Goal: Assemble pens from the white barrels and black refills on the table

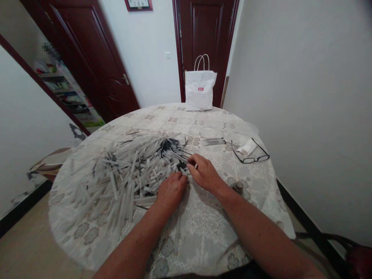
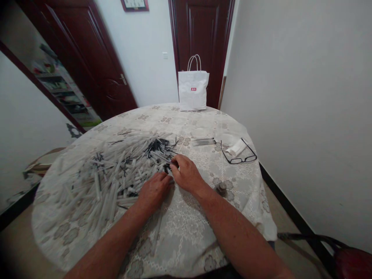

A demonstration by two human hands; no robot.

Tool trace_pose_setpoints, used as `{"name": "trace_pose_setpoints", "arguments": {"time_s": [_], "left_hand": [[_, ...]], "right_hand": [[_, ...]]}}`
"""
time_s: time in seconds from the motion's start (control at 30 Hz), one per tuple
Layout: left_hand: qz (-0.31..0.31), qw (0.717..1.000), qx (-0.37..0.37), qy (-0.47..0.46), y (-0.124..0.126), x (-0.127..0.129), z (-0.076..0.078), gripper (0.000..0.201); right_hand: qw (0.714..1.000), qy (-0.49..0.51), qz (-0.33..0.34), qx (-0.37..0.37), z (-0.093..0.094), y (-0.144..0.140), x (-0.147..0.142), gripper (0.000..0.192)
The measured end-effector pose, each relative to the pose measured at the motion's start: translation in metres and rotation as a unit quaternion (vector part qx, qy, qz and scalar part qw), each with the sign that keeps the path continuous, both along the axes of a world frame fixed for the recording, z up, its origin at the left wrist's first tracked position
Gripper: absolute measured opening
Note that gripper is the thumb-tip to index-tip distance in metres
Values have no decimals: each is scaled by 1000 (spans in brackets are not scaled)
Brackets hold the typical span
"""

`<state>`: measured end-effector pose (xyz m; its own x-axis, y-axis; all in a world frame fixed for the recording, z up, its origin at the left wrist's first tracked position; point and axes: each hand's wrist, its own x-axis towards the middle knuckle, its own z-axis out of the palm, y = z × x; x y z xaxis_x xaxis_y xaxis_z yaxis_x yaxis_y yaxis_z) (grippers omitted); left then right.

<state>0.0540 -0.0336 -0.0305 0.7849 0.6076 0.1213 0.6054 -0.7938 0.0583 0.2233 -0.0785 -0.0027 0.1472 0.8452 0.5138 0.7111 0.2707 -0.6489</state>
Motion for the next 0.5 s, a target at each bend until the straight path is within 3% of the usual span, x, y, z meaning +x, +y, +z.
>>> {"name": "trace_pose_setpoints", "arguments": {"time_s": [0.33, 0.5], "left_hand": [[-30, 999, 27, 9, -7, -3, -3, 16], [-54, 998, -7, -16, -9, -11, 1, 15]], "right_hand": [[999, 43, -28, 8, -1, -3, 0, 9], [998, 59, -36, 10, 0, -4, 2, 10]]}}
